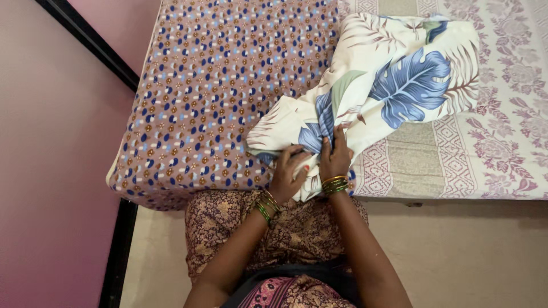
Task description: The person unfolds a floral-patterned bed sheet on a bed, smooths it out, and then folds it into a compact rectangular shape. The person uses both hands to align the edges and press down on the folds.
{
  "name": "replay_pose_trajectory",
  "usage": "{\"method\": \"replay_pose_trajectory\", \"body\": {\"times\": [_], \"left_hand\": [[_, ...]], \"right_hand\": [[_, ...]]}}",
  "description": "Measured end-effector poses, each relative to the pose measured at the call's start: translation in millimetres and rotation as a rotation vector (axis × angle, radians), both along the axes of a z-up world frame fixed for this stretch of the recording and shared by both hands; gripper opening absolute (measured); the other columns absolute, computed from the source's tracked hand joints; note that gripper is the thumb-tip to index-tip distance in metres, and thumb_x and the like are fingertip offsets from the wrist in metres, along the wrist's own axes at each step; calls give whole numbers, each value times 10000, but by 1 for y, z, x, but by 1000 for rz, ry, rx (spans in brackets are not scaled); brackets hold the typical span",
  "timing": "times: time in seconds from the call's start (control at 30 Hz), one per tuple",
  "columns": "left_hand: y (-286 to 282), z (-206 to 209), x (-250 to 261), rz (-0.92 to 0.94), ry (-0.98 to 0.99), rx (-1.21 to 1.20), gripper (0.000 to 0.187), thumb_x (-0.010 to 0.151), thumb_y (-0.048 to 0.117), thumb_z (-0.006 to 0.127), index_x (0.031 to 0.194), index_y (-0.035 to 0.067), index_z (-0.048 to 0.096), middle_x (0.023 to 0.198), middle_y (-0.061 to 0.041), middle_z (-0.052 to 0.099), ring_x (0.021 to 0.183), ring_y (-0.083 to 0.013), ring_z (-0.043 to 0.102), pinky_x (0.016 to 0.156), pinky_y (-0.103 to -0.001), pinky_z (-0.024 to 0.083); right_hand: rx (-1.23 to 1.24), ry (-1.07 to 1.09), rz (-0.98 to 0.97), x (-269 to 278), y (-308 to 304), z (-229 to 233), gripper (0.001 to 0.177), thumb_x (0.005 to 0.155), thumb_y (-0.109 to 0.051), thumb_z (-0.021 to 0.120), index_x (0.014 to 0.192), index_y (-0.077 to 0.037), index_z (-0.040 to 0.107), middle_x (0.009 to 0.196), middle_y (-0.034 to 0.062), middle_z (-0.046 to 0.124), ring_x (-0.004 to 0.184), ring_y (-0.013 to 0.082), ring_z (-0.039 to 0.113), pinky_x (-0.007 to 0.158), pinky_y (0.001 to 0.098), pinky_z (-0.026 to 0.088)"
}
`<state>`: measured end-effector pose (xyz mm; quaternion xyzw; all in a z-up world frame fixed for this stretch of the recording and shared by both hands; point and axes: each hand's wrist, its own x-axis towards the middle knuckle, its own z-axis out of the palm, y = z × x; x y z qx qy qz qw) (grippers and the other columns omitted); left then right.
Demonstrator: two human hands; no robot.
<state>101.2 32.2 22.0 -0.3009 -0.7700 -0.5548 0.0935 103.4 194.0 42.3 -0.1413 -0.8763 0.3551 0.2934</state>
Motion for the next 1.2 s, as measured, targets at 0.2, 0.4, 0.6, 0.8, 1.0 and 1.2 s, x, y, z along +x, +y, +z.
{"method": "replay_pose_trajectory", "body": {"times": [0.2, 0.4, 0.6, 0.8, 1.0, 1.2], "left_hand": [[-10, 36, -30, 203, 72, 40, 445, 951, 2, 527, 1374, 97, 628, 1492, -141, 473, 1328, -320, 533, 1024, -357, 566], [4, 43, -87, 301, 179, -294, 508, 997, 267, 624, 1463, 78, 544, 1309, -140, 603, 1213, -354, 550, 1045, -512, 440], [19, 23, -116, 382, 52, -381, 390, 894, 408, 707, 1142, 107, 704, 1051, -122, 720, 1031, -339, 659, 886, -495, 514], [-21, 44, -124, 664, 70, -198, 274, 814, 215, 722, 1041, 63, 712, 863, -123, 708, 771, -291, 661, 621, -428, 530], [-90, 61, -117, 997, -91, -246, 247, 852, 162, 727, 1056, 45, 649, 1095, -137, 666, 1077, -296, 616, 924, -491, 486], [-17, 74, -126, 635, 275, -349, 414, 950, 189, 677, 1347, 111, 588, 1580, -168, 454, 1510, -338, 341, 1256, -522, 237]], "right_hand": [[71, 36, -25, -6, -2, 7, 427, 1063, -293, 536, 1393, -30, 604, 1540, 175, 544, 1345, 330, 579, 1101, 429, 392], [194, -26, -57, -7, -9, 17, 504, 951, -238, 645, 1380, 17, 568, 1336, 176, 648, 1156, 325, 648, 954, 473, 413], [-360, -415, -300, -32, 38, -2, 365, 1126, -391, 456, 1344, -163, 640, 921, 88, 704, 838, 249, 664, 648, 353, 492], [-947, 584, -428, -2, 133, -63, 374, 1014, -290, 531, 1325, -83, 534, 1183, 103, 660, 971, 189, 673, 773, 331, 599], [-293, 494, -368, 37, 147, -35, 334, 1083, -44, 548, 1394, 44, 465, 1434, 241, 595, 1325, 302, 596, 1135, 400, 512], [562, -222, -257, -4, 80, 56, 705, 848, -116, 666, 1509, -120, 420, 1649, 92, 368, 1530, 234, 303, 1178, 547, 225]]}}
